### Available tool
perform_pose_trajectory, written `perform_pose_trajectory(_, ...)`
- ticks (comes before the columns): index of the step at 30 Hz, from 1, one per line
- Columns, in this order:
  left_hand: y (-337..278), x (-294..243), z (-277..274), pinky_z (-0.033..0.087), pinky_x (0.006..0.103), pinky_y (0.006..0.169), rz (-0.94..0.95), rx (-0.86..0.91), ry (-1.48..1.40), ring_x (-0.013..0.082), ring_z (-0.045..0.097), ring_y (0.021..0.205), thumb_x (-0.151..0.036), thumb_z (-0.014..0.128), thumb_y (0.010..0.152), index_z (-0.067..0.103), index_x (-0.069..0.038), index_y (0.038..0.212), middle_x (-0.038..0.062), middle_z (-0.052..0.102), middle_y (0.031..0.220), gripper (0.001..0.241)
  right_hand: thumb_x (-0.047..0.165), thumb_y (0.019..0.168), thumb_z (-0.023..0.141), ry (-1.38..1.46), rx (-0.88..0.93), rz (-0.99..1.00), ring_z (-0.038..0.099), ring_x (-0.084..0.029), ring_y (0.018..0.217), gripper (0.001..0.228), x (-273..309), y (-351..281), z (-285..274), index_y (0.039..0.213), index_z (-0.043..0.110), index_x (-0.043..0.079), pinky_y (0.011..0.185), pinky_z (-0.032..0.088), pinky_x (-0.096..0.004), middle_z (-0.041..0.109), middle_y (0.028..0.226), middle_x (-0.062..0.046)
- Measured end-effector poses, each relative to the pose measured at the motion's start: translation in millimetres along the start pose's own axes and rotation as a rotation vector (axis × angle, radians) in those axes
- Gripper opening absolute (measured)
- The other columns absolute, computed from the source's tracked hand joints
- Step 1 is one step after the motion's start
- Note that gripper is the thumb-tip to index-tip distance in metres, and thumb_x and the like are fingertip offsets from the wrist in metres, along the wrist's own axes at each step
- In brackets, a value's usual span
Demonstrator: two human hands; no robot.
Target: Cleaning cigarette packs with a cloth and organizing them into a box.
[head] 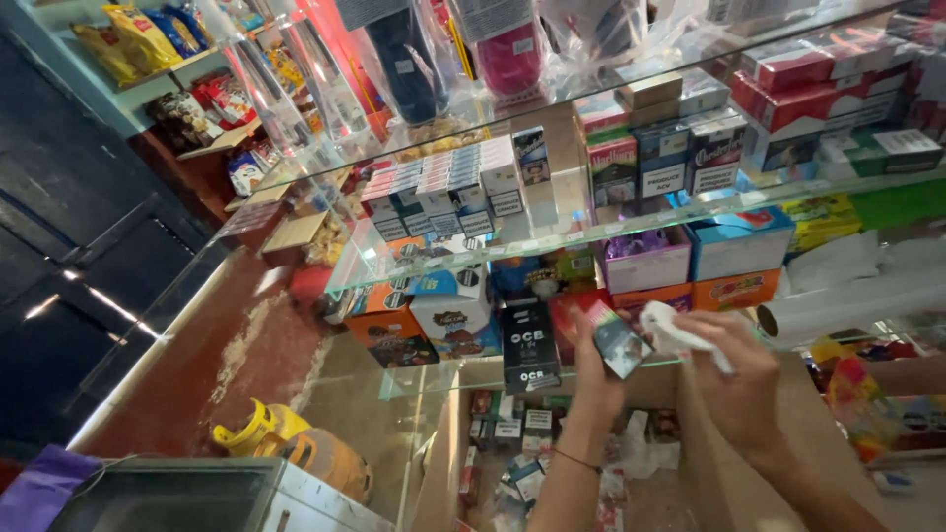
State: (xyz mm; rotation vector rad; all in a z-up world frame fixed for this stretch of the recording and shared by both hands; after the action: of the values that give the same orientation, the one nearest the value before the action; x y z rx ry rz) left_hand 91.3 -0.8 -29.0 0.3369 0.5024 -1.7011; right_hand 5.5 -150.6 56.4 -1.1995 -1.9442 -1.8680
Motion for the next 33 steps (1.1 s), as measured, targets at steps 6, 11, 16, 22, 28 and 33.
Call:
perform_pose_trajectory(6,-23.1,2.4,-0.4,0.052,0.0453,0.105,-0.075,-0.062,0.058,0.0329,0.066,0.121,-0.092,0.027,0.073,0.066,-0.006,0.132,0.018,0.071,0.126,0.111,-0.017,0.075,0.064,-0.157,0.343,-0.4,0.049,-0.03,0.146,0.077,-15.6,-41.6,60.4,0.148,0.051,0.005,0.127,0.034,-0.045,0.054,0.153,-0.016)
perform_pose_trajectory(11,-9.4,11.4,-11.3,0.058,0.0361,0.094,-0.148,0.097,0.02,0.0263,0.071,0.104,-0.095,0.029,0.081,0.07,-0.007,0.118,0.011,0.075,0.11,0.103,0.033,0.096,0.054,-0.605,0.433,-0.575,0.03,-0.024,0.156,0.071,-21.7,-67.9,70.2,0.159,0.033,0.009,0.127,0.022,-0.05,0.035,0.166,-0.009)
perform_pose_trajectory(16,-7.0,11.6,-10.7,0.055,0.0295,0.097,0.023,-0.05,0.124,0.0206,0.069,0.11,-0.071,0.031,0.097,0.071,-0.011,0.122,0.007,0.075,0.114,0.076,0.052,0.104,0.03,-0.672,0.336,-0.555,0.021,-0.027,0.159,0.075,-12.0,-43.5,70.8,0.161,0.027,0.003,0.129,0.016,-0.046,0.025,0.17,-0.015)
perform_pose_trajectory(22,-13.4,11.5,-5.8,0.055,0.032,0.098,-0.014,0.065,0.029,0.0185,0.069,0.108,-0.075,0.036,0.094,0.066,-0.013,0.124,0.005,0.072,0.111,0.075,0.045,0.108,0.024,-0.627,0.38,-0.584,0.017,-0.025,0.16,0.068,9.5,-33.8,81.9,0.162,0.022,0.005,0.131,0.011,-0.042,0.021,0.171,-0.013)
perform_pose_trajectory(28,-10.7,8.4,-10.8,0.058,0.0311,0.089,-0.043,0.214,-0.044,0.0211,0.071,0.097,-0.082,0.035,0.093,0.069,-0.009,0.115,0.008,0.074,0.104,0.084,-0.005,0.092,0.041,-0.419,0.457,-0.587,0.035,-0.028,0.154,0.065,-18.7,-58.6,73.2,0.156,0.038,0.005,0.128,0.023,-0.046,0.04,0.163,-0.013)
perform_pose_trajectory(33,-28.1,4.2,7.9,0.049,0.0404,0.109,-0.052,0.059,0.125,0.0282,0.066,0.119,-0.08,0.022,0.093,0.067,-0.006,0.122,0.015,0.071,0.12,0.091,-0.013,0.091,0.043,-0.328,0.388,-0.516,0.041,-0.027,0.151,0.065,-13.1,-44.5,58.5,0.154,0.041,0.002,0.128,0.03,-0.045,0.045,0.16,-0.014)
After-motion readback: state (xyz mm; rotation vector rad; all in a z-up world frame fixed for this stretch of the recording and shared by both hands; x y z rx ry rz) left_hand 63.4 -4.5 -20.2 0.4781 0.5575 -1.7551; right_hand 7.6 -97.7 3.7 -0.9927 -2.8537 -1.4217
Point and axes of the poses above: each hand's wrist, its own y-axis towards the middle knuckle, its own z-axis out of the palm, x = y × z, the point moved 5 cm from there along y, towards the middle knuckle
